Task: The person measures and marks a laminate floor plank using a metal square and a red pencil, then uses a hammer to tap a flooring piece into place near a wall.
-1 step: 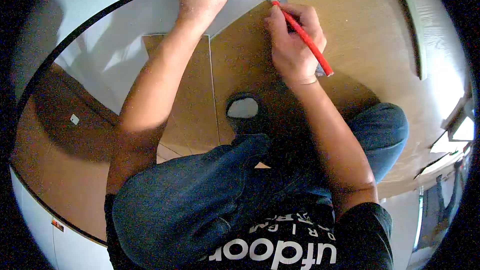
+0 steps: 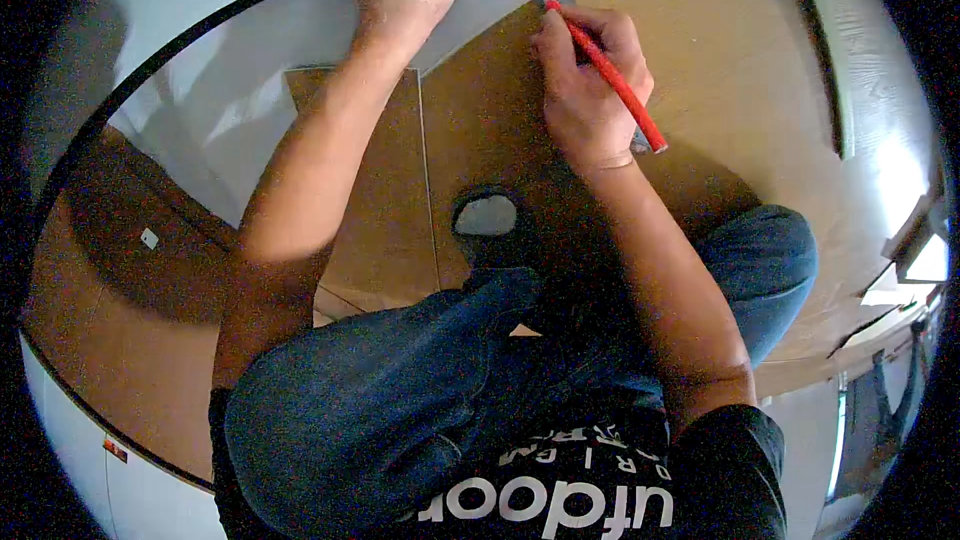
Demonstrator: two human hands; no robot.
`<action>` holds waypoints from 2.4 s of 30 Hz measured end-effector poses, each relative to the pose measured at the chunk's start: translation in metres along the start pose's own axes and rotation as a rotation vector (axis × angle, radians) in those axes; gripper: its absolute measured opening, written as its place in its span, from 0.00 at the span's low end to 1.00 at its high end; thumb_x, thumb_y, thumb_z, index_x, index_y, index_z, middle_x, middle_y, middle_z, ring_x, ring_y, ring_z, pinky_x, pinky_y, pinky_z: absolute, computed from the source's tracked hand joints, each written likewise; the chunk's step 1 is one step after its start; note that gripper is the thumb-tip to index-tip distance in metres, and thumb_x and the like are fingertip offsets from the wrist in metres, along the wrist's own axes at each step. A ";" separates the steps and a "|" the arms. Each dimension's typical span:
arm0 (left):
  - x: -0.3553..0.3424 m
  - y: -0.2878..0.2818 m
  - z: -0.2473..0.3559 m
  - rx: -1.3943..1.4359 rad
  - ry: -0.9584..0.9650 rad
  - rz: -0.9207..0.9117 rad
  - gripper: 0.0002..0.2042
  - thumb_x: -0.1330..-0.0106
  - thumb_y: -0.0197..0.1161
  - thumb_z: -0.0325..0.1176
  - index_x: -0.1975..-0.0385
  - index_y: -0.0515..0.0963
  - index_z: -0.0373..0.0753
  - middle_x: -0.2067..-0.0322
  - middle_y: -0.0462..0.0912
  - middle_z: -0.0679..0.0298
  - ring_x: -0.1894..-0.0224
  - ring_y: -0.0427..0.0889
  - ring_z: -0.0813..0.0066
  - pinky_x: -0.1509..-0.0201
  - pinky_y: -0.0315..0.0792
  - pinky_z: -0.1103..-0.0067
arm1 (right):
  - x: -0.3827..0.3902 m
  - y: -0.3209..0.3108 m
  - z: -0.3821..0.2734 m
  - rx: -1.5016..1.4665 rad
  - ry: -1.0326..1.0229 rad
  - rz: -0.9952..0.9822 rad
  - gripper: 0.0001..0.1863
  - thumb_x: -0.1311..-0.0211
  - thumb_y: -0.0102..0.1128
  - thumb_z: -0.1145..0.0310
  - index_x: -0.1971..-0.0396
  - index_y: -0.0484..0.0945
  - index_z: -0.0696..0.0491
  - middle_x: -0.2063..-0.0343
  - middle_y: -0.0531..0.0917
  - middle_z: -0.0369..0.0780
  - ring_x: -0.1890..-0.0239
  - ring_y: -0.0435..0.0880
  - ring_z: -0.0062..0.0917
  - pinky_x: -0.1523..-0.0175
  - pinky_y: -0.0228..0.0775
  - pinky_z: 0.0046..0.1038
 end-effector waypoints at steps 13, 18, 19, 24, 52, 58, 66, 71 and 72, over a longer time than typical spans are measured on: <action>0.007 -0.003 0.000 0.140 -0.103 -0.071 0.18 0.29 0.69 0.35 0.42 0.82 0.34 0.76 0.86 0.59 0.77 0.82 0.72 0.69 0.77 0.73 | -0.001 -0.044 -0.034 0.408 -0.309 -0.233 0.17 0.30 0.69 0.63 0.48 0.81 0.56 0.58 0.87 0.44 0.54 0.87 0.34 0.47 0.80 0.35; 0.022 -0.025 -0.008 0.312 -0.089 -0.130 0.21 0.25 0.66 0.38 0.36 0.78 0.36 0.72 0.88 0.60 0.79 0.84 0.67 0.68 0.79 0.69 | 0.017 -0.039 -0.027 1.073 -0.420 -0.415 0.26 0.34 0.70 0.57 0.43 0.73 0.55 0.52 0.80 0.52 0.49 0.79 0.49 0.44 0.76 0.45; 0.034 -0.031 -0.012 0.219 -0.043 -0.077 0.22 0.28 0.69 0.39 0.36 0.78 0.40 0.73 0.86 0.62 0.76 0.84 0.70 0.66 0.79 0.72 | 0.016 -0.042 -0.025 1.083 -0.443 -0.404 0.26 0.34 0.70 0.57 0.43 0.73 0.55 0.52 0.80 0.52 0.49 0.79 0.49 0.44 0.76 0.45; 0.127 -0.114 -0.096 -0.041 -0.041 0.150 0.26 0.31 0.70 0.38 0.34 0.76 0.41 0.57 0.84 0.54 0.56 0.84 0.64 0.52 0.79 0.70 | 0.020 -0.051 -0.021 0.959 -0.498 -0.265 0.17 0.36 0.71 0.64 0.51 0.79 0.54 0.56 0.83 0.49 0.55 0.83 0.51 0.50 0.77 0.48; 0.270 -0.126 -0.135 -0.481 -0.100 0.019 0.38 0.31 0.71 0.43 0.26 0.64 0.35 0.27 0.61 0.44 0.27 0.63 0.41 0.23 0.60 0.55 | 0.100 -0.025 -0.012 0.995 -0.663 -0.772 0.24 0.37 0.68 0.64 0.41 0.77 0.50 0.47 0.79 0.52 0.48 0.81 0.53 0.46 0.79 0.50; 0.288 -0.129 -0.148 -0.453 -0.075 0.033 0.38 0.32 0.72 0.42 0.25 0.63 0.36 0.25 0.59 0.45 0.25 0.61 0.39 0.22 0.60 0.53 | 0.093 -0.018 -0.016 1.009 -0.582 -0.757 0.27 0.38 0.72 0.62 0.39 0.76 0.48 0.44 0.79 0.48 0.43 0.79 0.49 0.42 0.79 0.48; 0.283 -0.117 -0.137 -0.506 -0.124 0.007 0.37 0.32 0.71 0.40 0.24 0.64 0.42 0.23 0.57 0.48 0.23 0.59 0.41 0.22 0.58 0.51 | 0.071 -0.039 -0.007 0.969 -0.660 -0.625 0.23 0.37 0.71 0.62 0.43 0.78 0.51 0.51 0.81 0.49 0.46 0.80 0.50 0.45 0.77 0.49; 0.272 -0.115 -0.123 -0.566 -0.162 0.012 0.37 0.32 0.70 0.41 0.24 0.63 0.41 0.25 0.57 0.44 0.25 0.60 0.37 0.23 0.58 0.48 | 0.064 -0.024 -0.010 0.915 -0.603 -0.490 0.24 0.37 0.70 0.61 0.43 0.78 0.51 0.53 0.82 0.49 0.51 0.82 0.50 0.47 0.78 0.50; 0.267 -0.114 -0.117 -0.615 -0.141 -0.010 0.37 0.32 0.71 0.41 0.24 0.63 0.41 0.25 0.57 0.44 0.25 0.60 0.36 0.23 0.58 0.47 | 0.065 -0.019 -0.009 0.902 -0.565 -0.506 0.24 0.37 0.70 0.61 0.42 0.78 0.51 0.54 0.81 0.49 0.52 0.83 0.49 0.47 0.78 0.50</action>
Point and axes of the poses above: each hand's wrist, its own x-axis away from the middle knuckle, its own y-axis out of the palm, z = x × y, the point moved 4 cm from there along -x, towards the middle knuckle
